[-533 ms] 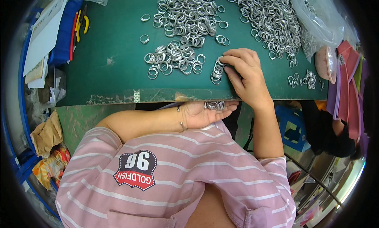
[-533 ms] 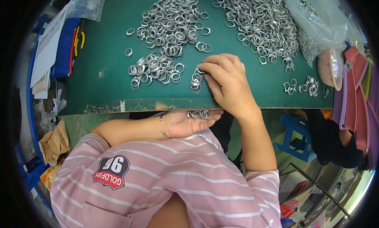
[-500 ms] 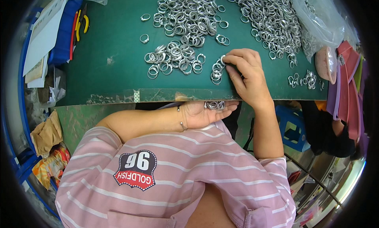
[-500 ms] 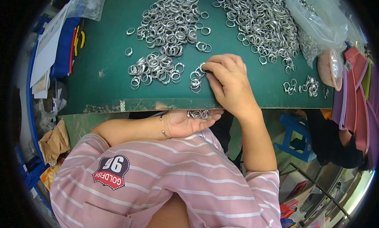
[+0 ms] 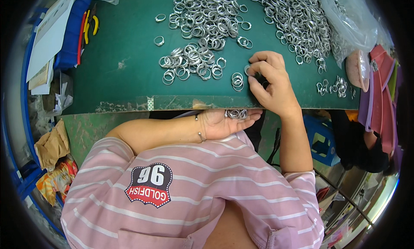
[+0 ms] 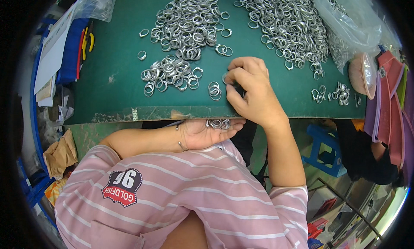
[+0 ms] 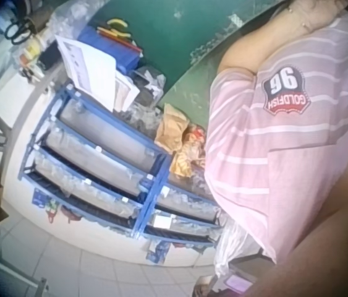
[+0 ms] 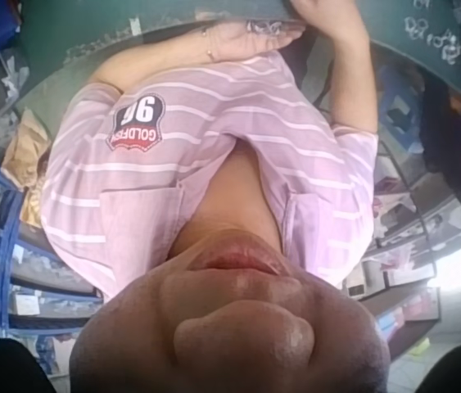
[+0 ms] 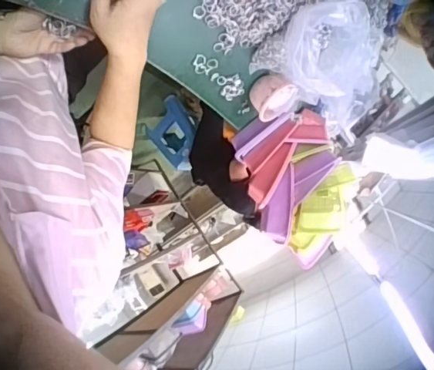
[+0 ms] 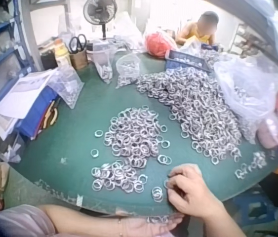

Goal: The person picks up small metal rings from a pile on a green table by hand and places them into their palm.

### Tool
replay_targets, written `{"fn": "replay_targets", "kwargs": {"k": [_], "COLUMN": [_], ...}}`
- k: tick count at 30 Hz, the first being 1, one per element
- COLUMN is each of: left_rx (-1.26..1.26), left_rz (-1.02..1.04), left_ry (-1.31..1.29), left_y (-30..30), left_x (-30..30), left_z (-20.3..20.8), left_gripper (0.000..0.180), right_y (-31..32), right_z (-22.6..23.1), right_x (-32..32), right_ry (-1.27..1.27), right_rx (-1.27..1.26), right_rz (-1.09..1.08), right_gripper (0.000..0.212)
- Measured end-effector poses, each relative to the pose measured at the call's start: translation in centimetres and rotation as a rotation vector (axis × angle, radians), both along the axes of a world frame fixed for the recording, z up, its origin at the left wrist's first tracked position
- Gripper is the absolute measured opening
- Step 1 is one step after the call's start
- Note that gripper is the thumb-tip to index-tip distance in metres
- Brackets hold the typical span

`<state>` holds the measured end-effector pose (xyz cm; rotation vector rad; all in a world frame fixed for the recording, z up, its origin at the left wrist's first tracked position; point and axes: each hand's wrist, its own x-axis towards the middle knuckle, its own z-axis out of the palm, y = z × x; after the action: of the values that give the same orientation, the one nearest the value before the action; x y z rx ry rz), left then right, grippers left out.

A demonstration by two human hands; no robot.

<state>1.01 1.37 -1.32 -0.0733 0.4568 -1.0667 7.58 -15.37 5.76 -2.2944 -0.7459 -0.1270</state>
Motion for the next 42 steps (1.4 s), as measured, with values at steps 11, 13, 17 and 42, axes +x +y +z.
{"fn": "replay_targets", "kwargs": {"k": [11, 13, 17, 42], "left_rx": [-0.008, 0.001, -0.026, 0.052], "left_rz": [-0.009, -0.010, 0.002, -0.018], "left_ry": [0.012, 0.007, 0.013, -0.066], "left_y": [-0.2, -0.2, -0.2, -0.2], "left_x": [0.0, 0.0, -0.1, 0.0], "left_z": [-0.4, -0.4, -0.5, 0.4], "left_gripper": [0.038, 0.039, 0.039, 0.039], "right_y": [1.1, 1.3, 2.9, 2.8], "right_z": [-0.3, -0.6, 0.5, 0.1], "right_x": [-0.2, 0.0, 0.0, 0.6], "right_ry": [-0.064, -0.074, -0.191, -0.042], "right_rx": [0.033, 0.023, -0.079, 0.032], "right_rz": [-0.071, -0.183, -0.178, -0.089], "right_gripper": [0.021, 0.025, 0.037, 0.017]}}
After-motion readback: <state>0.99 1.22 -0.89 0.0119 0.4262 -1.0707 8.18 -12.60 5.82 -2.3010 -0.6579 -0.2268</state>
